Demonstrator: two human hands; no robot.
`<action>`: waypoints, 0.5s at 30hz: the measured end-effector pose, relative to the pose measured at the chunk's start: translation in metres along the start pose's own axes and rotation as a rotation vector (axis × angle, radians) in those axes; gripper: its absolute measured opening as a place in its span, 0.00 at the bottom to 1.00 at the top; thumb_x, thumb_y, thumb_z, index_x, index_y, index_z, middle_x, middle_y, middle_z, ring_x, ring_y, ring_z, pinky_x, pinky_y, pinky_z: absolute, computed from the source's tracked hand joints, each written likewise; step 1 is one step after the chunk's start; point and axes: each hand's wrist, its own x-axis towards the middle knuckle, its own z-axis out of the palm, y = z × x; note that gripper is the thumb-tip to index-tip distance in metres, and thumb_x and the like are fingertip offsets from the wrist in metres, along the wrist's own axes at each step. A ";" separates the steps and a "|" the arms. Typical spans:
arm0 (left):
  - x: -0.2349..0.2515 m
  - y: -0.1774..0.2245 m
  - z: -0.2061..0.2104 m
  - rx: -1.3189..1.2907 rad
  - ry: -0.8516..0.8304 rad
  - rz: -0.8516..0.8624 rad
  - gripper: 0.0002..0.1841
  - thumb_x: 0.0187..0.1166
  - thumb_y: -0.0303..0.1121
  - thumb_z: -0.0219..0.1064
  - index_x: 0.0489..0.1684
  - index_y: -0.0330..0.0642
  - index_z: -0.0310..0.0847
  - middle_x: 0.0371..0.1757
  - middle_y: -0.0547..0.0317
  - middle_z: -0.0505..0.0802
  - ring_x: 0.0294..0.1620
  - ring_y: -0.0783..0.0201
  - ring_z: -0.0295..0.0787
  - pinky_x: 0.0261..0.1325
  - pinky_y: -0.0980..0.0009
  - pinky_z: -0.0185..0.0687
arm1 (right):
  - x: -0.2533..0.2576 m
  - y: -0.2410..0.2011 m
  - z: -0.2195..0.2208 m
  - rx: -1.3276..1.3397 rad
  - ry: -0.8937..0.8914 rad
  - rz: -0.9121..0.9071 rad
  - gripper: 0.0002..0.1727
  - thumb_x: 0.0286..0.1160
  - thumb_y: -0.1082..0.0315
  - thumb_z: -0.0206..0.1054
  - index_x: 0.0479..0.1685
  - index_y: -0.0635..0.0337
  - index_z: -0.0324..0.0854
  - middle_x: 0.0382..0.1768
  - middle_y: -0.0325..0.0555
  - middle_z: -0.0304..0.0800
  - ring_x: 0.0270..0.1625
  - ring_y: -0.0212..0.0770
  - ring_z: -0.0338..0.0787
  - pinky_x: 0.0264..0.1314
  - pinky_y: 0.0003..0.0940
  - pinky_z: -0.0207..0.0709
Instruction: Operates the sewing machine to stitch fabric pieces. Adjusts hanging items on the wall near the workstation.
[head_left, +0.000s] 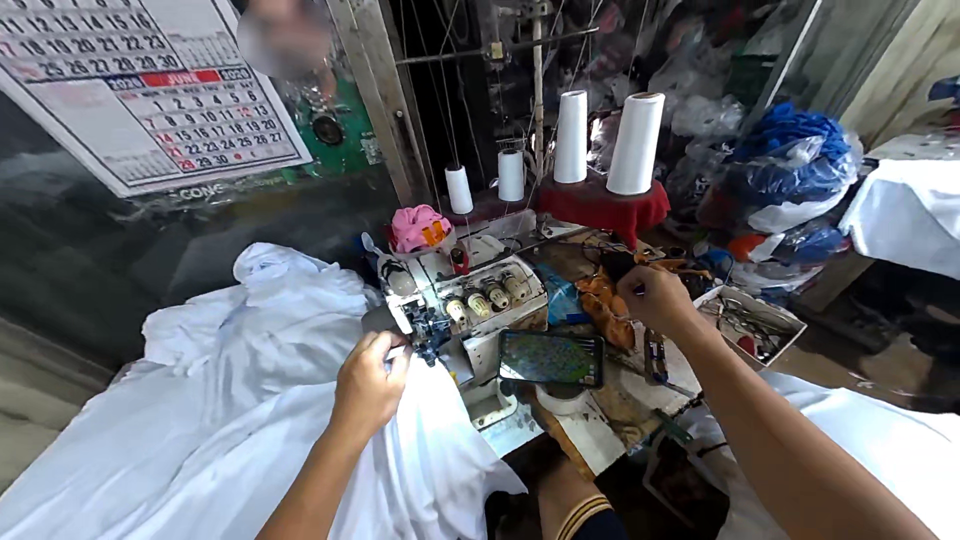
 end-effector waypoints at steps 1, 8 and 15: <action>0.001 -0.001 0.001 0.001 -0.002 0.005 0.11 0.81 0.37 0.63 0.46 0.42 0.89 0.46 0.53 0.91 0.51 0.53 0.90 0.55 0.46 0.84 | 0.009 -0.002 0.006 -0.036 -0.033 0.002 0.14 0.79 0.65 0.69 0.58 0.60 0.88 0.59 0.64 0.87 0.61 0.65 0.87 0.63 0.68 0.79; 0.002 -0.002 -0.002 -0.010 -0.011 -0.025 0.11 0.82 0.38 0.63 0.45 0.45 0.89 0.45 0.57 0.90 0.50 0.57 0.89 0.55 0.48 0.84 | 0.056 0.004 0.024 -0.322 -0.376 -0.052 0.09 0.77 0.66 0.71 0.44 0.61 0.92 0.50 0.63 0.92 0.60 0.67 0.89 0.62 0.73 0.77; 0.002 -0.004 0.000 -0.065 -0.049 -0.082 0.10 0.80 0.36 0.67 0.49 0.45 0.90 0.49 0.56 0.91 0.54 0.57 0.89 0.59 0.49 0.86 | -0.004 -0.036 -0.059 0.768 0.051 0.161 0.15 0.92 0.62 0.50 0.63 0.58 0.76 0.48 0.45 0.88 0.47 0.40 0.92 0.53 0.46 0.90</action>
